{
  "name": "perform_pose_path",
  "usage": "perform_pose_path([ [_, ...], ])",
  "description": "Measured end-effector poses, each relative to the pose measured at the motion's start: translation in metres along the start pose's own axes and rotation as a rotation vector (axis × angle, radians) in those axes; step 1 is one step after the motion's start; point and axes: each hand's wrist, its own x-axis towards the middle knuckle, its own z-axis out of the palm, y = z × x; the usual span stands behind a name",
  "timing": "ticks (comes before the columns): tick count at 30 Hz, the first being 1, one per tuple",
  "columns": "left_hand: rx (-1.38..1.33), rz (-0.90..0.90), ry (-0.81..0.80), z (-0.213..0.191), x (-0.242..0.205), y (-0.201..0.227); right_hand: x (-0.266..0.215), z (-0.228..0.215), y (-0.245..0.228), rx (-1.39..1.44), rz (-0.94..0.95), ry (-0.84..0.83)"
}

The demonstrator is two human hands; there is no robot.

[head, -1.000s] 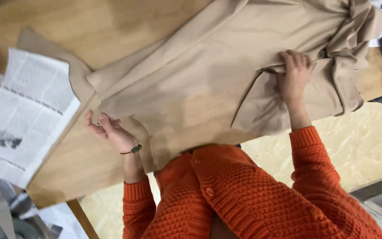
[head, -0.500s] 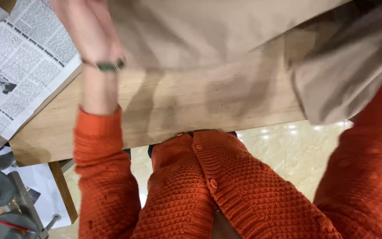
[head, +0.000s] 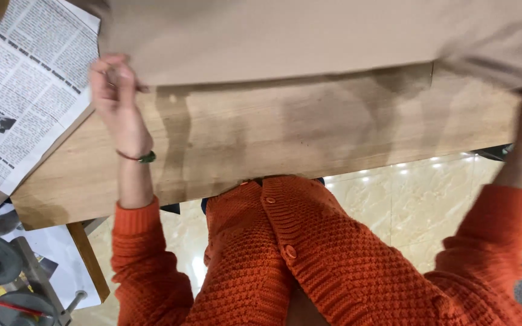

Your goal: The person cuts a piece of beige fabric using large shears on a wooden table. They then use a red pencil to mark lines on the fabric and a ruler to measure and draw straight lines. The person also handles a newspaper and a measuring tape during the process.

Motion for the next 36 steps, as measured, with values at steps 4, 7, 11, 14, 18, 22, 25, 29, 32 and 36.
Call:
perform_pose_path([
  [4, 0.172, -0.143, 0.011, -0.019, -0.044, -0.085, -0.033, 0.008, -0.044, 0.035, -0.043, -0.111],
  [7, 0.412, -0.092, -0.033, -0.025, -0.072, -0.088, -0.060, 0.017, -0.072, 0.079, -0.054, -0.182],
  [11, 0.668, -0.119, 0.007, -0.041, -0.113, -0.082, -0.077, 0.009, -0.072, 0.077, -0.039, -0.277],
  [14, 0.853, -0.258, -0.007, -0.046, -0.141, -0.069, -0.069, -0.005, -0.067, 0.192, 0.034, -0.572],
  [18, 1.054, -0.218, 0.019, -0.050, -0.155, -0.068, 0.001, -0.049, -0.085, 0.328, 0.297, -1.165],
  [22, 1.194, 0.152, 0.050, 0.004, -0.115, -0.045, 0.054, -0.040, -0.138, 0.417, 0.061, -0.753],
  [25, 1.049, 0.153, -0.174, 0.076, -0.096, -0.074, 0.082, 0.033, -0.218, 0.633, -0.065, -0.425],
  [29, 1.307, 0.101, -0.443, 0.172, -0.060, -0.107, 0.136, 0.073, -0.340, 0.770, -0.107, -0.316],
  [32, 1.329, 0.105, -0.400, 0.156, -0.022, -0.138, 0.173, 0.064, -0.367, 0.693, -0.047, -0.359],
  [36, 1.290, -0.127, -0.389, 0.074, 0.015, -0.138, 0.185, 0.091, -0.325, 0.608, -0.075, -0.478],
])
